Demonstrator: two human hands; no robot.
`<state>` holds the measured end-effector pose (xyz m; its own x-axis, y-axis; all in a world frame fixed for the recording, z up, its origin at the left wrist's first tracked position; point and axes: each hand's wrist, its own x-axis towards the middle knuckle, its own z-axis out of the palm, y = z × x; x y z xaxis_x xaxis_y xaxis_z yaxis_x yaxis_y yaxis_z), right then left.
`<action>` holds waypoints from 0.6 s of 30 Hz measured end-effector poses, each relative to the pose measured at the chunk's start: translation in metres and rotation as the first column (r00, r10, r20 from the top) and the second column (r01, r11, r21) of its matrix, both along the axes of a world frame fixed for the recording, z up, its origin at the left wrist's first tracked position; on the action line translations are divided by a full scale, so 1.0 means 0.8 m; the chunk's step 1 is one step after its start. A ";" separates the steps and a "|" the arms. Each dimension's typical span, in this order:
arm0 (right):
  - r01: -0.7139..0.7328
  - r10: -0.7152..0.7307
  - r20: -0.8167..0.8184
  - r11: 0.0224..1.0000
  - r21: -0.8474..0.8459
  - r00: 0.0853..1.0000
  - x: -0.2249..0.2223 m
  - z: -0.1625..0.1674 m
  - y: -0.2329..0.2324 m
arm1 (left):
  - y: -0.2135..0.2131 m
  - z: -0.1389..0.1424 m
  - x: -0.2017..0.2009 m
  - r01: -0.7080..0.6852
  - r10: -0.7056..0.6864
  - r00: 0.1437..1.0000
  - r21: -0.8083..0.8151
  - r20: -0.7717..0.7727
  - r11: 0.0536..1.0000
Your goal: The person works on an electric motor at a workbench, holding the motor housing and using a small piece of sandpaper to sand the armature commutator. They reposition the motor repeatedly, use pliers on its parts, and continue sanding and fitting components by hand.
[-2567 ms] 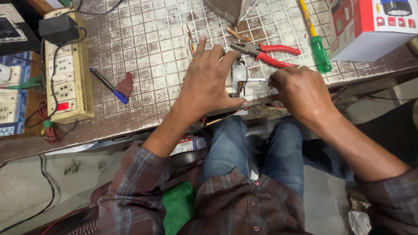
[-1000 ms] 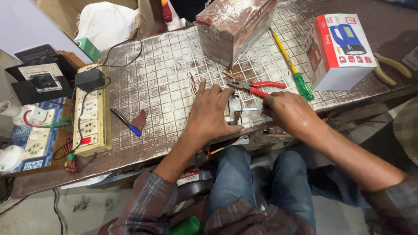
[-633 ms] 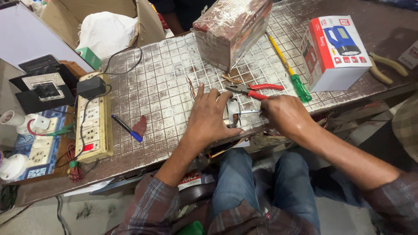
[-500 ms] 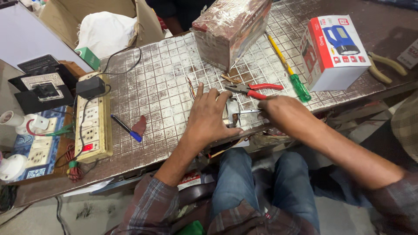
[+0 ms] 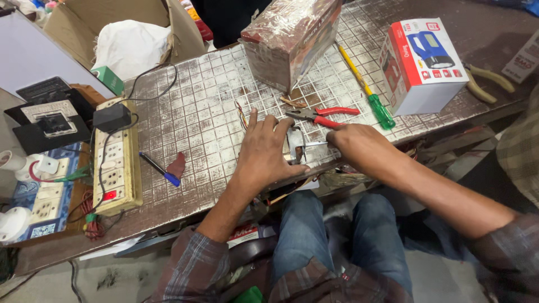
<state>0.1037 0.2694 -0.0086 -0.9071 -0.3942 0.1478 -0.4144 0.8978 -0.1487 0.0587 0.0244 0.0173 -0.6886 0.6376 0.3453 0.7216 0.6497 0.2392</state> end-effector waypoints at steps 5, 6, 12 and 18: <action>0.091 -0.090 -0.015 0.995 0.038 0.996 -0.002 -0.001 -0.008 | 0.002 0.003 0.001 -0.005 0.005 1.000 -0.007 0.010 1.000; 0.085 -0.085 -0.025 0.996 -0.003 0.996 -0.001 -0.002 -0.007 | 0.002 0.004 0.001 -0.004 0.004 1.000 -0.008 0.012 1.000; 0.002 -0.003 -0.053 1.000 -0.014 0.999 -0.004 -0.020 0.007 | 0.001 0.003 0.002 -0.011 0.011 1.000 -0.007 0.023 1.000; 0.079 -0.080 -0.060 0.997 -0.004 0.995 -0.016 -0.035 0.008 | -0.001 -0.004 0.000 0.012 -0.011 0.999 0.018 -0.031 1.000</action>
<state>0.0908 0.2755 -0.0364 -0.9250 -0.3209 0.2036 -0.3500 0.9281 -0.1274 0.0590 0.0237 0.0145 -0.6701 0.6392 0.3775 0.7363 0.6370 0.2284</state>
